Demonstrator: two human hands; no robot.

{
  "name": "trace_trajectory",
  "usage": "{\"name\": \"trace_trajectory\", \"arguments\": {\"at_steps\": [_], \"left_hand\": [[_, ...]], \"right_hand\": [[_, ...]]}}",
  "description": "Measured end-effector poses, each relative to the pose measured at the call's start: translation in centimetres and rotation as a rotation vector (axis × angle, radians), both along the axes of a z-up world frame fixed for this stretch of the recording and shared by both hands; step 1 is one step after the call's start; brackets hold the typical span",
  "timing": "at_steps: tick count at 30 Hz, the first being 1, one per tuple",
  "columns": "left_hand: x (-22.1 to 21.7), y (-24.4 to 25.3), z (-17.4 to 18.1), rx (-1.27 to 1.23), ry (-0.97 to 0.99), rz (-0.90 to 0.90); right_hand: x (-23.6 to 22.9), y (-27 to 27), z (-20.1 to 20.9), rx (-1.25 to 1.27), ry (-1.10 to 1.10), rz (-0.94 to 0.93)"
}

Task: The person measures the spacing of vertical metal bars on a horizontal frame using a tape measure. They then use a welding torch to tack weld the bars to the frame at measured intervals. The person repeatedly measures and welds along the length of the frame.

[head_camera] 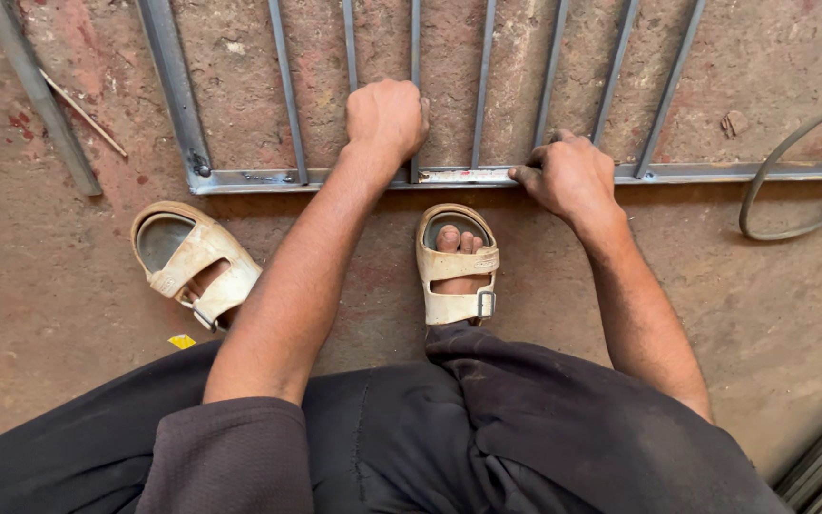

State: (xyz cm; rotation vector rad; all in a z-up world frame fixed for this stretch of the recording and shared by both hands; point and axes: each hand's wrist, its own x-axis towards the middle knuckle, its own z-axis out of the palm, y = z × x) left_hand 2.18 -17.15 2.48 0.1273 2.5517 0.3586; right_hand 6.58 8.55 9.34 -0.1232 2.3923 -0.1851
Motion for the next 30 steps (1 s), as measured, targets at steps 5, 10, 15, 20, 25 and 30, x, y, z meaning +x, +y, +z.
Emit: {"name": "trace_trajectory", "arguments": {"at_steps": [5,10,15,20,25,30], "left_hand": [[-0.3,0.3,1.2,-0.051,-0.129,-0.001],[-0.2,0.1,1.2,-0.040,-0.049,-0.008],[0.0,0.0,0.8,-0.021,-0.006,0.001],[0.0,0.1,0.7,-0.020,-0.019,0.042],[0.1,-0.1,1.4,0.013,0.058,0.068],[0.3,-0.2,1.2,0.037,0.070,0.086]], "right_hand": [[0.1,0.0,0.0,-0.019,0.032,0.012],[0.1,-0.1,0.2,-0.006,0.030,0.010],[0.5,-0.5,-0.2,0.001,0.094,0.045],[0.6,-0.5,-0.3,0.014,0.094,0.055],[0.8,-0.5,-0.3,0.014,0.093,0.059],[0.8,-0.5,-0.2,0.012,0.081,0.054]]}}
